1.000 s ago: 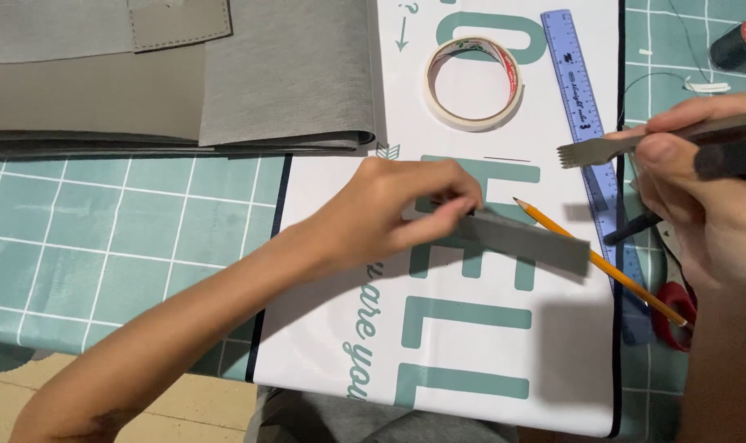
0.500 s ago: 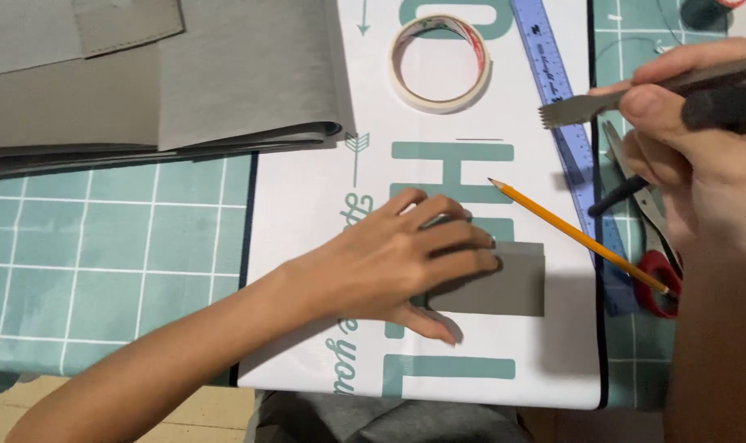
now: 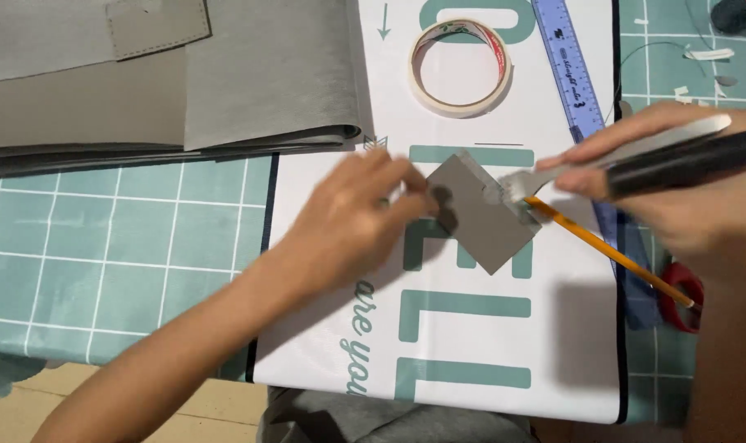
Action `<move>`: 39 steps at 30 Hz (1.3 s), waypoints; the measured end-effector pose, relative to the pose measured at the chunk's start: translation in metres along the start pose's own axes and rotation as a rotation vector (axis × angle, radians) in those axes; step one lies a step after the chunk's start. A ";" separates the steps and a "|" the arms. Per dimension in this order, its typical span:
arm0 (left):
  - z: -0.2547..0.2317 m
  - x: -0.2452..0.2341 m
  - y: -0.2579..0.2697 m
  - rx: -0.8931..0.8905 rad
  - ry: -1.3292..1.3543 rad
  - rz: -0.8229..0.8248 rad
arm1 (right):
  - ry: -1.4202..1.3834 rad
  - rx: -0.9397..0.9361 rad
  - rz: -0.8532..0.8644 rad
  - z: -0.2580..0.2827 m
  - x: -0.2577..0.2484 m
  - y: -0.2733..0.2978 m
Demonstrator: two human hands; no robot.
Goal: Using a mallet and a pronged punch tool to create a row of stitching holes in a piece of leather
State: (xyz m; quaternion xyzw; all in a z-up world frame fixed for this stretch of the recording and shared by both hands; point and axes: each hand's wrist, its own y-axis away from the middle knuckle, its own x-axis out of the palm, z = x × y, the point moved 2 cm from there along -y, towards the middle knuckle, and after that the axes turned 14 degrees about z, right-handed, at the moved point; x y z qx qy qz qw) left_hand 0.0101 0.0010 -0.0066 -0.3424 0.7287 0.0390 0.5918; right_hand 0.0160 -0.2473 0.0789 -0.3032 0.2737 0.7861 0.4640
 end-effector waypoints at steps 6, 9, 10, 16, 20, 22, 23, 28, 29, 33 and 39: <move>-0.057 0.018 0.026 0.090 -0.177 0.081 | -0.270 0.024 0.060 -0.015 0.023 0.001; -0.070 0.021 0.026 0.131 -0.224 0.168 | -0.052 -0.247 0.124 -0.014 0.025 -0.001; -0.073 0.022 0.023 0.136 -0.278 0.217 | -0.029 -0.234 0.116 -0.013 0.025 -0.001; -0.066 0.018 0.025 0.203 -0.207 0.213 | 0.106 -0.228 0.040 -0.023 0.024 0.001; -0.056 0.007 0.030 0.285 -0.049 0.141 | 0.075 -0.153 0.086 -0.014 0.029 0.000; -0.058 0.005 0.031 0.290 -0.042 0.137 | 0.095 -0.197 0.077 -0.014 0.029 0.000; -0.058 0.003 0.031 0.295 -0.037 0.132 | 0.115 -0.243 0.068 -0.014 0.029 0.000; -0.062 0.007 0.030 0.259 -0.142 0.124 | 0.137 -0.301 0.038 -0.014 0.031 -0.001; -0.064 0.009 0.031 0.252 -0.171 0.132 | 0.162 -0.380 0.035 -0.014 0.032 -0.001; -0.066 0.009 0.032 0.248 -0.205 0.096 | 0.195 -0.393 0.053 -0.019 0.036 -0.001; -0.068 0.017 0.031 0.171 -0.199 0.123 | 0.201 -0.423 0.047 -0.019 0.038 -0.002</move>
